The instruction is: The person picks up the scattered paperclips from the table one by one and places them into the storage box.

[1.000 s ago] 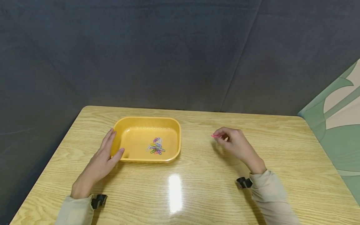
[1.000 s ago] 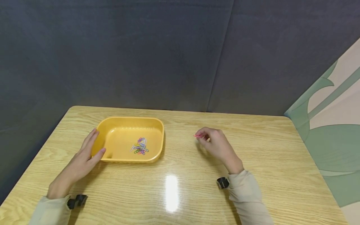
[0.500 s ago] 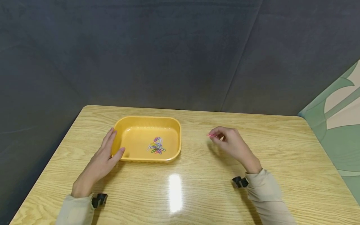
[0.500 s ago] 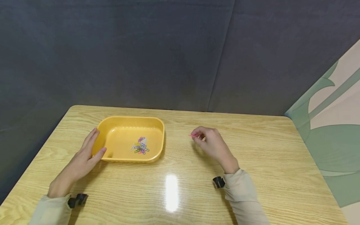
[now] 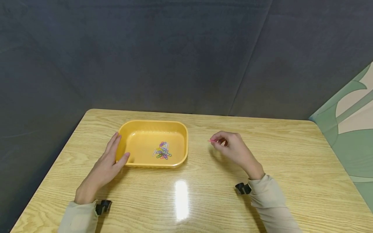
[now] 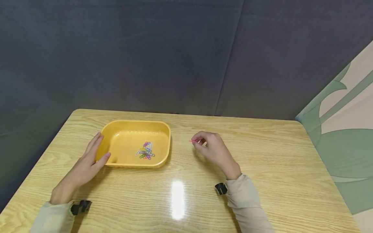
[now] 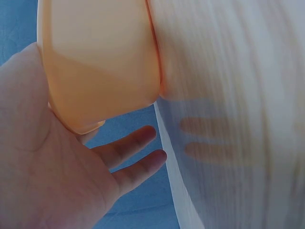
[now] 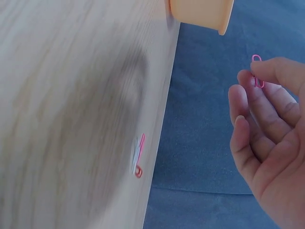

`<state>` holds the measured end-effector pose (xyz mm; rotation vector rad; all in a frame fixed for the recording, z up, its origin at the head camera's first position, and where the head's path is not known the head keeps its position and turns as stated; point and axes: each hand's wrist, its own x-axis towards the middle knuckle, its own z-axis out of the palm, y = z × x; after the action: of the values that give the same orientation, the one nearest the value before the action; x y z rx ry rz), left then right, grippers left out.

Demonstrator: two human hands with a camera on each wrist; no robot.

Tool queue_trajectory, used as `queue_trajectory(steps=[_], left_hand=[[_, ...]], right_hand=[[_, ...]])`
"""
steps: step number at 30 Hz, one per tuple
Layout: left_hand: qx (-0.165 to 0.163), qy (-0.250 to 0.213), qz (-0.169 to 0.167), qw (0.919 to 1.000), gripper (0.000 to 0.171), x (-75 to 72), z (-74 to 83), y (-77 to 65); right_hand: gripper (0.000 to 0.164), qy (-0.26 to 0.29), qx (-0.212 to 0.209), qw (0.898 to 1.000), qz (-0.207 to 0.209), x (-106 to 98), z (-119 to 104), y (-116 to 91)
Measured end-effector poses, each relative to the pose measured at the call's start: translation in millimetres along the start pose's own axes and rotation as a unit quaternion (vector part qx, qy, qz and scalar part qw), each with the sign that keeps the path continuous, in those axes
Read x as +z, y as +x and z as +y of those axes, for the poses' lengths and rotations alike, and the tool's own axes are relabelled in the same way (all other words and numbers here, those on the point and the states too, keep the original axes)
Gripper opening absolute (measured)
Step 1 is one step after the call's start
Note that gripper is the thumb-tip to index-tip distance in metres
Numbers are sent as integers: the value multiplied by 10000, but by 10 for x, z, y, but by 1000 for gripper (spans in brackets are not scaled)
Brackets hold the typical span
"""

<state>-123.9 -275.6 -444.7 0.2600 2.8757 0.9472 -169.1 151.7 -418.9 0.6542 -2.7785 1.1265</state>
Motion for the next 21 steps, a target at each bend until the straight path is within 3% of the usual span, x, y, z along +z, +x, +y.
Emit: queue_trajectory(steps=[21], left_hand=[[-22,28,-21,10000,79,1,-1,2]], right_hand=[[6,196,-220,9994,194,132,-177,131]])
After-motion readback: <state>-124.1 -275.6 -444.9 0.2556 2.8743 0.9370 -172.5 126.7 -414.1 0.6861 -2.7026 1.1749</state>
